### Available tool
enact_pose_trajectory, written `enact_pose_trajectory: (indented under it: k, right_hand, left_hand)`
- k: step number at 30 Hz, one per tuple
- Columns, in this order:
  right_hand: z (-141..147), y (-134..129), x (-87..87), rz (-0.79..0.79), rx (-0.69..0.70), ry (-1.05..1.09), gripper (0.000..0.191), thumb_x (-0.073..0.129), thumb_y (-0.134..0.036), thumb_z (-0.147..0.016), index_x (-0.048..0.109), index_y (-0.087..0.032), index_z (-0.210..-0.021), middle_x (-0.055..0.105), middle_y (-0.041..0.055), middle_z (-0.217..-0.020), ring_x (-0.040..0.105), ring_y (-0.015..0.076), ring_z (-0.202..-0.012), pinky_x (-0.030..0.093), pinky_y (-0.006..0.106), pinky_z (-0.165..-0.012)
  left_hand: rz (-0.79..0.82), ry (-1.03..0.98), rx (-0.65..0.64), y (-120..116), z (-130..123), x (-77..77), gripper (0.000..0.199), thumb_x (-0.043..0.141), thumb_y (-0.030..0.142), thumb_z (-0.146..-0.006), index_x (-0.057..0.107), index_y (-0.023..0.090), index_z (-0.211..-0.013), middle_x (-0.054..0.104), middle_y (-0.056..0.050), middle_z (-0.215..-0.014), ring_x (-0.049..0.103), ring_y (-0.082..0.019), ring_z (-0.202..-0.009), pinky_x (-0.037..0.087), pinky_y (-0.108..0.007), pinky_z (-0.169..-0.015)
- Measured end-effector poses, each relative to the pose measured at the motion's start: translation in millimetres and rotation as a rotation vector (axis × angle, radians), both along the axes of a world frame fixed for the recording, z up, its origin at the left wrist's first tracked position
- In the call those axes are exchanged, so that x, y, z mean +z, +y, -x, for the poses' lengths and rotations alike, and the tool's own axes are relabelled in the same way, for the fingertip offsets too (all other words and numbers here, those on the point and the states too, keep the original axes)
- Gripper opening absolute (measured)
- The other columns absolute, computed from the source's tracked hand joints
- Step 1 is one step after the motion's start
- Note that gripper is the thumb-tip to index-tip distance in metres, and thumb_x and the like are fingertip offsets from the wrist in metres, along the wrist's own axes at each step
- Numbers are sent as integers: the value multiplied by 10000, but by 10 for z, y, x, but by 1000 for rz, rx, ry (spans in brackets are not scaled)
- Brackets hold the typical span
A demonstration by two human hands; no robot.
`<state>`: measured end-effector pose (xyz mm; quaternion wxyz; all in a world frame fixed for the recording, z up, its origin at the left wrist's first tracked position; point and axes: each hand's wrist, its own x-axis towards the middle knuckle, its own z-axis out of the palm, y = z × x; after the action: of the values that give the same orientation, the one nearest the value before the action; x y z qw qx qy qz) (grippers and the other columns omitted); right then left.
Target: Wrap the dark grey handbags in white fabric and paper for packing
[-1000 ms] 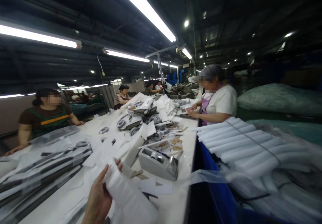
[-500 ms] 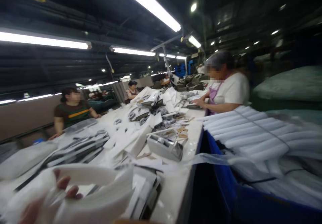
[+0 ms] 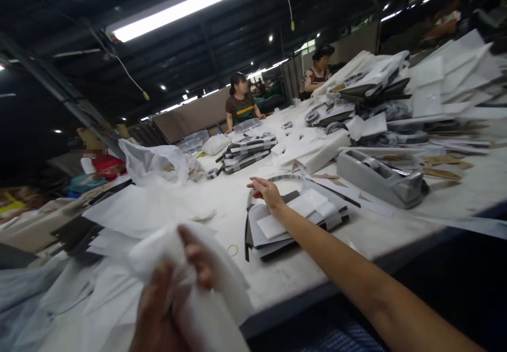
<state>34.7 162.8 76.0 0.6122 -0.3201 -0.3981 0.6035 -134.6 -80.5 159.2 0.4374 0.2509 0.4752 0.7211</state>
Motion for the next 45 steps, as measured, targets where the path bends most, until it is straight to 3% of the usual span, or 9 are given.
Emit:
enact_pose_trajectory:
  k: [5, 9, 14, 19, 23, 29, 33, 38, 45]
  right_hand:
    - [40, -109, 23, -44, 174, -11, 392, 657, -510, -860, 704, -163, -1035, 739, 82, -940, 634, 115, -641, 535, 255, -671]
    - [67, -173, 36, -86, 349, -5, 533, 661, -662, -799, 707, -149, -936, 733, 126, -950, 686, 181, -774, 551, 323, -792]
    - [105, -304, 44, -171, 648, -98, 619, 644, -701, -789, 718, -113, -967, 725, 159, -973, 692, 261, -936, 504, 410, -939]
    - [87, -348, 16, -243, 726, -228, 530, 702, -598, -793, 701, -135, -1051, 726, 111, -989, 673, 271, -942, 521, 393, -869]
    - [81, -317, -7, -215, 699, -224, 520, 775, -489, -758, 666, -131, -1119, 723, 91, -982, 676, 241, -875, 526, 339, -790]
    - [139, -292, -47, -205, 672, -113, 530, 741, -477, -804, 583, -163, -1201, 711, 68, -977, 671, 199, -836, 522, 296, -746]
    - [173, -246, -114, -173, 722, -110, 529, 794, -498, -745, 586, -150, -1084, 703, 53, -878, 659, 165, -725, 515, 270, -663]
    - [202, -200, -194, -130, 743, -113, 548, 837, -548, -662, 563, -156, -928, 670, 21, -776, 633, 132, -629, 496, 246, -601]
    - [216, -222, -201, -93, 787, -128, 611, 868, -531, -624, 509, -173, -966, 659, 11, -790, 647, 150, -646, 473, 242, -569]
  left_hand:
    - [-155, 13, -197, 658, -363, 149, 488, 740, 378, -793, 628, 184, -1227, 721, -95, -1116, 709, -180, -778, 577, -268, -676]
    - [-168, -1, -247, 1213, -228, -14, 437, 755, 371, -776, 648, 150, -1137, 712, -135, -1145, 696, -237, -992, 544, -315, -847]
    - [-189, 60, -240, 1618, -135, -244, 470, 704, 472, -811, 679, 107, -1105, 664, -174, -1236, 595, -278, -1180, 489, -348, -947]
    - [-154, 126, -346, 1805, -174, -373, 569, 669, 583, -809, 703, 87, -1085, 679, -177, -1183, 594, -273, -1138, 445, -338, -974]
    - [-83, 154, -479, 1809, -175, -453, 704, 609, 714, -781, 708, 70, -1048, 707, -189, -1032, 648, -286, -981, 493, -368, -860]
    - [-41, 274, -434, 1808, -187, -615, 548, 852, 435, -653, 698, 109, -1066, 715, -96, -900, 615, -160, -704, 423, -223, -574]
    - [-2, 254, -413, 1936, -196, -646, 541, 800, 491, -690, 698, 87, -1035, 702, -80, -789, 557, -122, -537, 330, -205, -444]
    - [14, 150, -369, 2073, -245, -674, 437, 730, 478, -798, 679, 86, -985, 716, -106, -876, 659, -175, -685, 487, -255, -581]
    - [50, -71, -267, 2379, -183, -643, 296, 597, 378, -943, 616, 126, -1096, 655, -83, -1075, 654, -181, -902, 565, -367, -791]
